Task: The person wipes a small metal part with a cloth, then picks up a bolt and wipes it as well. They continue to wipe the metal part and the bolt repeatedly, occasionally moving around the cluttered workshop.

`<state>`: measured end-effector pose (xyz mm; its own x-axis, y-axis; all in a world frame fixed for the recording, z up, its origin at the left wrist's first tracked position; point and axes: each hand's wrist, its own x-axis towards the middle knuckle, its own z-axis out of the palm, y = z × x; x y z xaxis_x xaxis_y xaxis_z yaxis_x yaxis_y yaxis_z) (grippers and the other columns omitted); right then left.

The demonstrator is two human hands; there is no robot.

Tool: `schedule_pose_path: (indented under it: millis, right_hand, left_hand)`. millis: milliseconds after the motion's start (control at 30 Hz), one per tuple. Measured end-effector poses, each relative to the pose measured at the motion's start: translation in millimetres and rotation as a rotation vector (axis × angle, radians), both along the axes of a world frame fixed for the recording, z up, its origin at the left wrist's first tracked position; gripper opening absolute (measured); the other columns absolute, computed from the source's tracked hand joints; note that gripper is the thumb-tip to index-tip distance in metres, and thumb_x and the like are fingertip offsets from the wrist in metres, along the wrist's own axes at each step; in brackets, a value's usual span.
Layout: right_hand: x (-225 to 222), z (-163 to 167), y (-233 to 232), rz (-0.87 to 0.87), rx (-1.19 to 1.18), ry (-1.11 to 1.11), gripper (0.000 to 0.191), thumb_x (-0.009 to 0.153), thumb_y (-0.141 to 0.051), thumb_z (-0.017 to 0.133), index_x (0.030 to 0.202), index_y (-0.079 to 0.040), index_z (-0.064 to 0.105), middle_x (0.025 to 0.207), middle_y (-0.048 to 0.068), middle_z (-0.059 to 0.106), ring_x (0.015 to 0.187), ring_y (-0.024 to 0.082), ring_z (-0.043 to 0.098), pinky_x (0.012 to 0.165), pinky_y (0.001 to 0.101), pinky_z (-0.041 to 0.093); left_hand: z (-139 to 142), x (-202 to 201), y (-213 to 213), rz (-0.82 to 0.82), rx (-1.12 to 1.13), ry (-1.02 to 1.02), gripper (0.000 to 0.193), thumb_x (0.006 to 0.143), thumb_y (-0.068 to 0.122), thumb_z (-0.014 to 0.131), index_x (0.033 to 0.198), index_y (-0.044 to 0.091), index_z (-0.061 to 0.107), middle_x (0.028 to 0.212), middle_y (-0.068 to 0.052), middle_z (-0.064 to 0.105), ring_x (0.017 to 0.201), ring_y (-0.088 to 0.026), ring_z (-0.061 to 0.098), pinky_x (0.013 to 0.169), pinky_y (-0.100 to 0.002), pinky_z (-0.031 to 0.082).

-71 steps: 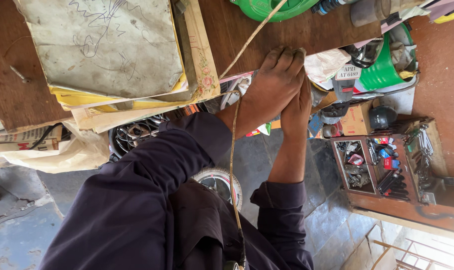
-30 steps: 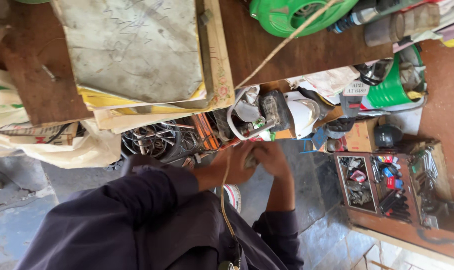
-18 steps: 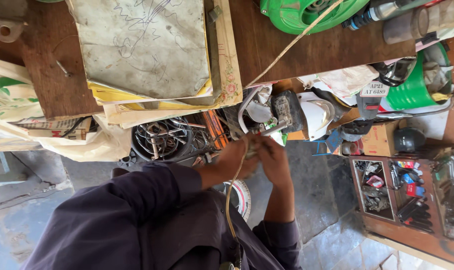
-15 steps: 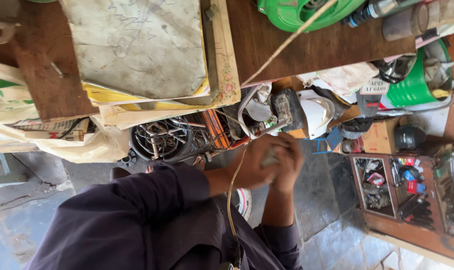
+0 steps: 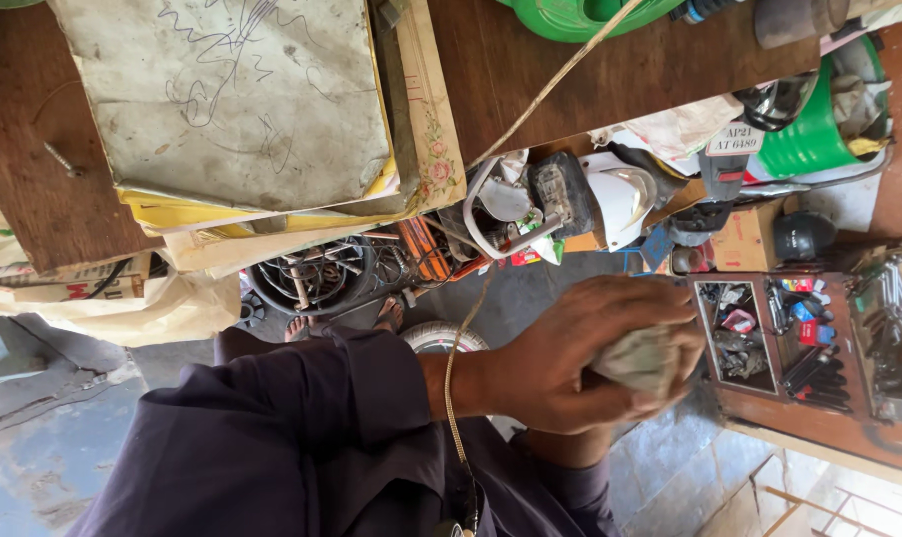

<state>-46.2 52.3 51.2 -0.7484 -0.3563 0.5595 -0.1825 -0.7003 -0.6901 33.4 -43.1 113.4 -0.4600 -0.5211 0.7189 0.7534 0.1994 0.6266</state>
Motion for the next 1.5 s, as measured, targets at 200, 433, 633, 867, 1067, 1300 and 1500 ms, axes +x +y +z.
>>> schedule_pose_path:
  millis: [200, 433, 633, 867, 1067, 1300, 1500]
  right_hand:
    - [-25.9, 71.8, 14.3, 0.356, -0.259, -0.528, 0.059, 0.099, -0.055, 0.060, 0.133, -0.007, 0.056, 0.117, 0.008, 0.056, 0.110, 0.019, 0.053, 0.092, 0.0328, 0.052]
    - [-83.8, 42.5, 32.0, 0.223, -0.062, -0.157, 0.057, 0.098, -0.055, 0.062, 0.130, -0.008, 0.064, 0.109, 0.004, 0.066, 0.096, 0.016, 0.060, 0.084, 0.0308, 0.052]
    - [-139.2, 25.0, 61.8, 0.102, -0.131, -0.436, 0.045, 0.106, -0.045, 0.052, 0.128, -0.008, 0.066, 0.116, 0.010, 0.066, 0.095, 0.022, 0.064, 0.081, 0.0347, 0.051]
    - [-131.2, 36.0, 77.8, 0.195, -0.036, -0.377, 0.045, 0.108, -0.047, 0.048, 0.131, -0.011, 0.063, 0.118, 0.013, 0.069, 0.094, 0.025, 0.066, 0.082, 0.0375, 0.053]
    - [-112.8, 86.8, 100.7, 0.158, -0.112, -0.350, 0.049, 0.111, -0.049, 0.045, 0.129, -0.005, 0.056, 0.114, 0.010, 0.063, 0.090, 0.021, 0.061, 0.076, 0.0320, 0.048]
    - [-87.6, 89.7, 122.7, 0.195, -0.107, -0.358, 0.056, 0.104, -0.051, 0.046, 0.134, -0.005, 0.055, 0.112, 0.007, 0.063, 0.088, 0.018, 0.058, 0.076, 0.0304, 0.048]
    - [-70.0, 56.5, 103.5, -0.181, 0.154, 0.025, 0.079, 0.096, -0.064, 0.052, 0.143, -0.001, 0.057, 0.125, 0.013, 0.067, 0.106, 0.026, 0.067, 0.092, 0.0409, 0.057]
  left_hand:
    - [-3.6, 7.8, -2.7, 0.085, -0.017, 0.040, 0.063, 0.114, 0.042, 0.049, 0.164, 0.008, 0.027, 0.166, -0.013, 0.028, 0.157, -0.026, 0.027, 0.132, -0.039, 0.024]
    - [-15.1, 11.7, -23.7, 0.190, 0.097, -0.023, 0.060, 0.120, 0.039, 0.040, 0.166, 0.006, 0.019, 0.170, -0.013, 0.018, 0.161, -0.023, 0.015, 0.135, -0.037, 0.012]
    - [-27.2, 8.6, -39.6, 0.173, 0.289, -0.060, 0.062, 0.121, 0.031, 0.035, 0.168, -0.003, 0.015, 0.174, -0.020, 0.018, 0.166, -0.027, 0.014, 0.138, -0.039, 0.010]
    - [-25.2, -3.3, -20.3, 0.146, 0.271, -0.083, 0.064, 0.118, 0.033, 0.037, 0.166, -0.005, 0.017, 0.173, -0.022, 0.020, 0.165, -0.030, 0.016, 0.138, -0.042, 0.014]
    - [-19.9, 15.9, -11.5, 0.122, 0.076, -0.077, 0.058, 0.119, 0.034, 0.041, 0.162, -0.001, 0.022, 0.172, -0.019, 0.022, 0.160, -0.028, 0.018, 0.134, -0.041, 0.015]
    - [-21.4, 19.2, -3.6, 0.120, 0.059, -0.041, 0.057, 0.119, 0.035, 0.042, 0.162, 0.002, 0.024, 0.172, -0.017, 0.022, 0.160, -0.028, 0.017, 0.134, -0.041, 0.014]
    - [-26.6, 3.9, 10.3, 0.152, -0.041, -0.048, 0.058, 0.111, 0.030, 0.046, 0.160, 0.002, 0.031, 0.163, -0.022, 0.030, 0.158, -0.031, 0.027, 0.134, -0.044, 0.023]
